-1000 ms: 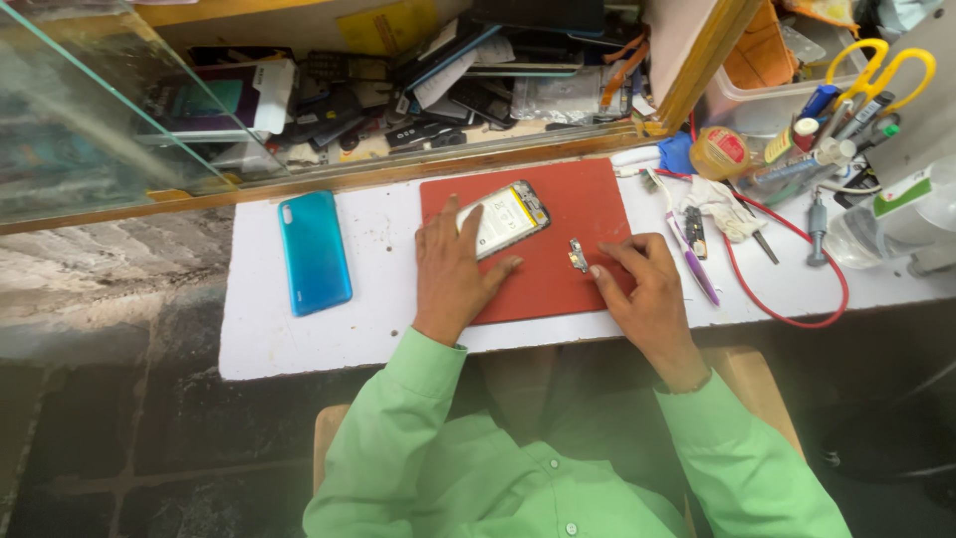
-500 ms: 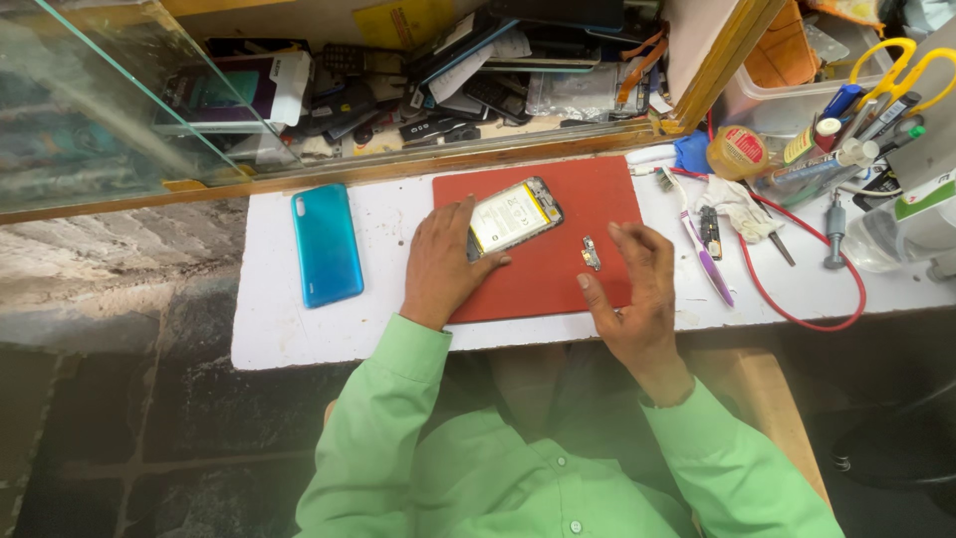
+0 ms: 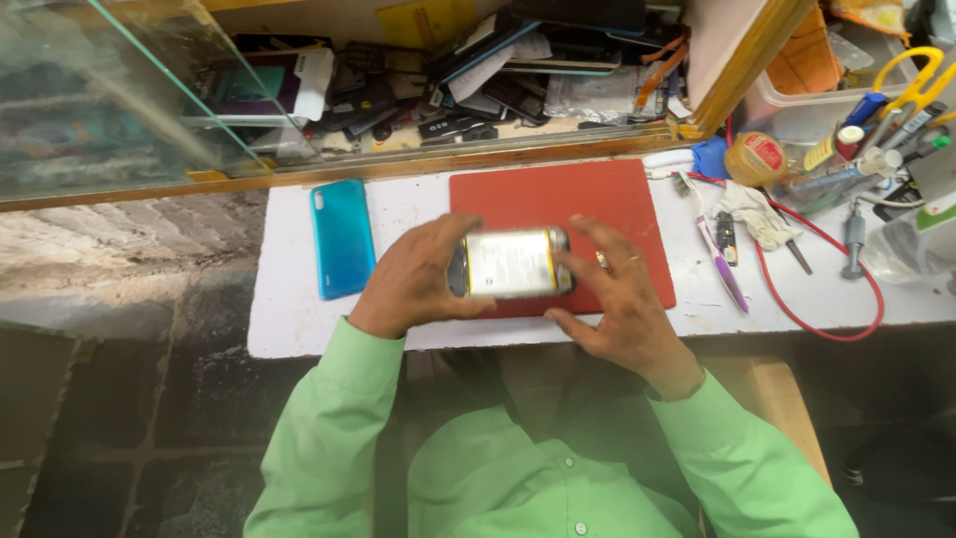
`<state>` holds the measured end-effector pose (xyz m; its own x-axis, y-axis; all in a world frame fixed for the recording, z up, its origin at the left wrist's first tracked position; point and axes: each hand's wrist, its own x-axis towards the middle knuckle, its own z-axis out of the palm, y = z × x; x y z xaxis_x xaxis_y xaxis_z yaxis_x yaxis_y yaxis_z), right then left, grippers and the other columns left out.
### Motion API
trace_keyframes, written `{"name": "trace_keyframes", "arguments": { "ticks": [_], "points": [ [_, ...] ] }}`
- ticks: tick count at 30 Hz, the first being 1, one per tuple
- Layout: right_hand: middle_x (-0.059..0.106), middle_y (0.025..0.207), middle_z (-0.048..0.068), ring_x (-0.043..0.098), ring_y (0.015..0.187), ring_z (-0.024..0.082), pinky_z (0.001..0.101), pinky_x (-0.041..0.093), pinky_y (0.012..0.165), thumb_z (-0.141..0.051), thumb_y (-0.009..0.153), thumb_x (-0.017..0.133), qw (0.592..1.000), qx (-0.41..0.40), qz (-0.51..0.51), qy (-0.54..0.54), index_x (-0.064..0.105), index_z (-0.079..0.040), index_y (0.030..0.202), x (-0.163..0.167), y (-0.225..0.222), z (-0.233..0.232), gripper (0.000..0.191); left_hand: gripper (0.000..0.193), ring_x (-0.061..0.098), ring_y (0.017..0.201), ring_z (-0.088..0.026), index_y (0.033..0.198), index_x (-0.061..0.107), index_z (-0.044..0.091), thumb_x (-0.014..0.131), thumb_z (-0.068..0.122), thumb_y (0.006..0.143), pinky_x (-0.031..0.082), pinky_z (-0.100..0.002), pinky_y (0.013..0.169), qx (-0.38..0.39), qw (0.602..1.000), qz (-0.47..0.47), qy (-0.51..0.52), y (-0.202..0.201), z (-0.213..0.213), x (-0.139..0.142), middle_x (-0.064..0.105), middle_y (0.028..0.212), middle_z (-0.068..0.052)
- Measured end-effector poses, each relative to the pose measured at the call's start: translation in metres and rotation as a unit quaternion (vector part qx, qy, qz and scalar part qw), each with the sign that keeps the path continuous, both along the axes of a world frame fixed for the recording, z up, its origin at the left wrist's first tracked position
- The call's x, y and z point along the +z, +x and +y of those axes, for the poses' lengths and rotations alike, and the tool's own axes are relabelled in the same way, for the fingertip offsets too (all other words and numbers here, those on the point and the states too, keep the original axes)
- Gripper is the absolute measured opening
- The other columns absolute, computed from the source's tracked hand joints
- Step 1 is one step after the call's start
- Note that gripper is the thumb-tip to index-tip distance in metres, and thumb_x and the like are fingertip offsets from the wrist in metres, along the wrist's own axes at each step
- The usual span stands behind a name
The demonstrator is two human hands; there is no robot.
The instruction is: The person cleans a small electronic component with a toothbrush, then uses a hot air gun to heat it. They continue by applying flux with a pen-like tool and manipulating the component with tweezers. The work takes place on a red mat with a disassembled phone nearby.
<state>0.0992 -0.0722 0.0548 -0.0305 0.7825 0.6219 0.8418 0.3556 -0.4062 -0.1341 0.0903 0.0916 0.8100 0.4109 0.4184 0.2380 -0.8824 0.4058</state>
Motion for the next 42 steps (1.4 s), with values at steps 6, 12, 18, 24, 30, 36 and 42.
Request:
{"name": "trace_keyframes", "arguments": {
  "ticks": [6,12,18,24,30,36,42],
  "points": [
    [0.053,0.143,0.015,0.05,0.132,0.038,0.0498,0.043,0.109,-0.023,0.071,0.086,0.986,0.134,0.036,-0.097,0.061,-0.01,0.131,0.004,-0.024,0.011,0.066,0.082,0.065,0.104,-0.035,0.123,0.056,0.007,0.093,0.035,0.055,0.052,-0.043,0.086,0.029,0.985,0.11,-0.127,-0.024,-0.016,0.021,0.068,0.108,-0.015],
    [0.056,0.13,0.015,0.055,0.12,0.035,0.0482,0.046,0.101,-0.027,0.075,0.085,0.977,0.133,0.067,-0.152,0.06,-0.011,0.134,-0.007,-0.047,0.02,0.066,0.075,0.067,0.104,-0.03,0.117,0.06,0.01,0.092,0.037,0.055,0.053,-0.039,0.089,0.062,0.965,0.139,-0.215,-0.051,-0.012,0.004,0.07,0.108,-0.012],
    [0.055,0.119,0.018,0.053,0.112,0.04,0.0523,0.044,0.094,-0.028,0.082,0.082,0.983,-0.09,0.087,-0.137,0.061,-0.015,0.135,-0.022,-0.093,0.057,0.058,0.066,0.048,0.141,-0.038,0.132,0.063,0.011,0.087,0.047,0.083,0.038,-0.052,0.116,0.287,0.956,-0.054,0.033,-0.081,0.022,-0.045,0.049,0.158,-0.022],
    [0.052,0.116,0.024,0.051,0.11,0.045,0.0564,0.043,0.092,-0.032,0.08,0.083,0.973,-0.177,0.058,-0.135,0.06,-0.011,0.135,-0.031,-0.12,0.099,0.064,0.089,0.04,0.137,-0.044,0.133,0.06,0.008,0.087,0.061,0.067,0.023,-0.068,0.111,0.43,0.902,0.042,-0.017,-0.089,0.019,-0.084,0.043,0.148,-0.026],
    [0.063,0.102,0.011,0.062,0.098,0.027,0.0411,0.05,0.086,-0.033,0.09,0.075,0.939,-0.06,0.295,-0.168,0.066,-0.008,0.131,-0.026,-0.108,0.097,0.049,0.072,0.046,0.136,-0.042,0.133,0.061,0.008,0.084,0.049,0.078,0.032,-0.059,0.115,0.42,0.907,0.032,-0.002,-0.111,0.027,-0.091,0.049,0.15,-0.025],
    [0.053,0.092,0.009,0.057,0.071,0.022,0.0371,0.051,0.064,-0.025,0.101,0.06,0.837,-0.027,0.48,-0.26,0.063,-0.012,0.141,-0.02,-0.12,0.084,0.042,0.064,0.052,0.125,-0.042,0.127,0.062,0.005,0.084,0.038,0.077,0.044,-0.051,0.106,0.412,0.911,0.013,0.002,-0.124,0.029,-0.084,0.058,0.136,-0.02],
    [0.059,0.117,0.012,0.062,0.09,0.022,0.0359,0.055,0.076,-0.016,0.105,0.061,0.935,-0.007,0.333,-0.121,0.063,-0.009,0.142,-0.02,-0.152,0.084,0.039,0.071,0.05,0.117,-0.041,0.125,0.057,0.003,0.087,0.033,0.068,0.043,-0.056,0.097,0.493,0.869,-0.023,-0.037,-0.115,0.017,-0.086,0.057,0.123,-0.02]
  ]
}}
